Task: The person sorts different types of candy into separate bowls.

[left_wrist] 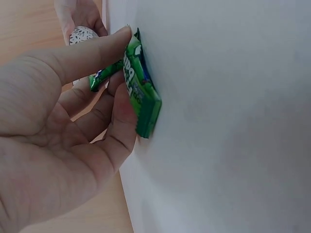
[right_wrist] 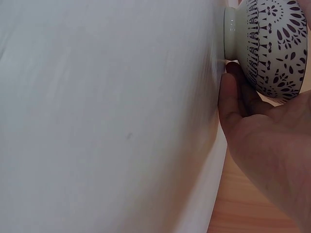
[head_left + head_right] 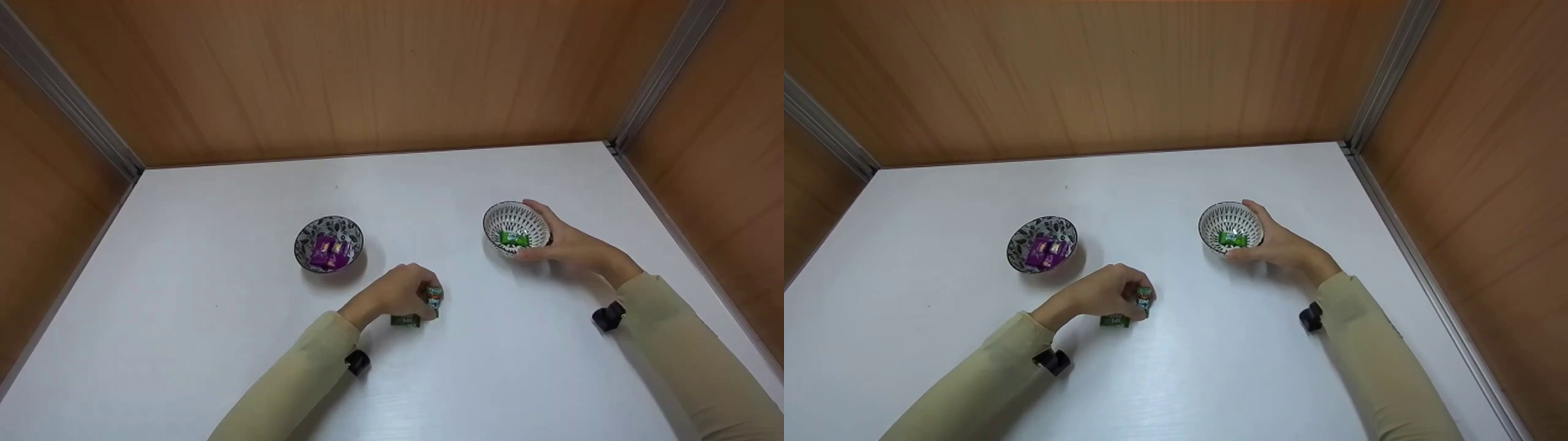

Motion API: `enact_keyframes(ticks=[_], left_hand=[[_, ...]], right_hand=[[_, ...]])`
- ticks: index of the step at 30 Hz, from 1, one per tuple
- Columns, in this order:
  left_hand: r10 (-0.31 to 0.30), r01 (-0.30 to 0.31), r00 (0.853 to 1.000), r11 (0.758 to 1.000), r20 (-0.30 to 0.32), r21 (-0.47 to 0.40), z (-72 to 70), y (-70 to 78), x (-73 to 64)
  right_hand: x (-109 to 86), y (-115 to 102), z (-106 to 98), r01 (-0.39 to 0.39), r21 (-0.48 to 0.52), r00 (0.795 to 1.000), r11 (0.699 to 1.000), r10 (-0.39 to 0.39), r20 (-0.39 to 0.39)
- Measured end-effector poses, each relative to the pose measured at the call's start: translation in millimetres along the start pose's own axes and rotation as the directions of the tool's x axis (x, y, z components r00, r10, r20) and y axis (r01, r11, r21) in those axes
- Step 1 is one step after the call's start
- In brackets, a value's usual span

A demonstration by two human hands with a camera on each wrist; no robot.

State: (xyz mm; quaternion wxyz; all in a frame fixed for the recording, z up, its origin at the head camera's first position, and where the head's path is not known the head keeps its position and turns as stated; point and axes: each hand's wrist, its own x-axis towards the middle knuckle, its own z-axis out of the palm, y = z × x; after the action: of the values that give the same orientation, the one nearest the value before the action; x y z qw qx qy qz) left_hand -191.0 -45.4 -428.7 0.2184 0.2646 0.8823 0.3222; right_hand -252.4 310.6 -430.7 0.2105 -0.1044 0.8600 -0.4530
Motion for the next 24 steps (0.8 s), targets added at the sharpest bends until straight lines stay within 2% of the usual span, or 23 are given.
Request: enact_keyframes(ticks=[7,13,16,20,22,24], left_hand=[[-0.006,0.007,1.0,0.999,-0.024,0.035,-0.9,3.9,2.5],[0.045,-0.045,0.998,0.999,-0.04,0.015,-4.1,11.7,8.1],[0.07,-0.071,0.997,0.997,-0.031,-0.027,-5.9,18.1,13.1],[0.067,-0.069,0.998,0.99,-0.017,-0.122,-7.9,29.3,22.1],[0.063,-0.065,0.998,0.979,-0.021,-0.192,-8.7,35.2,27.1],[0.068,-0.078,0.997,0.958,-0.043,-0.276,-8.8,40.1,32.2]], right_hand=[[-1.0,-0.8,-0.7,-0.003,0.01,1.0,1.0,0.003,0.003],[-0.5,-1.0,-0.7,-0.009,-0.006,1.0,1.0,0.009,-0.005],[0.5,0.0,0.0,-0.005,-0.013,1.0,1.0,0.005,-0.006],[0.8,0.8,0.8,-0.015,-0.022,1.0,1.0,0.015,-0.005],[0.6,1.0,0.6,-0.025,-0.027,1.0,0.999,0.025,-0.007],[-0.1,0.4,-0.1,-0.027,-0.026,1.0,0.999,0.027,-0.009]])
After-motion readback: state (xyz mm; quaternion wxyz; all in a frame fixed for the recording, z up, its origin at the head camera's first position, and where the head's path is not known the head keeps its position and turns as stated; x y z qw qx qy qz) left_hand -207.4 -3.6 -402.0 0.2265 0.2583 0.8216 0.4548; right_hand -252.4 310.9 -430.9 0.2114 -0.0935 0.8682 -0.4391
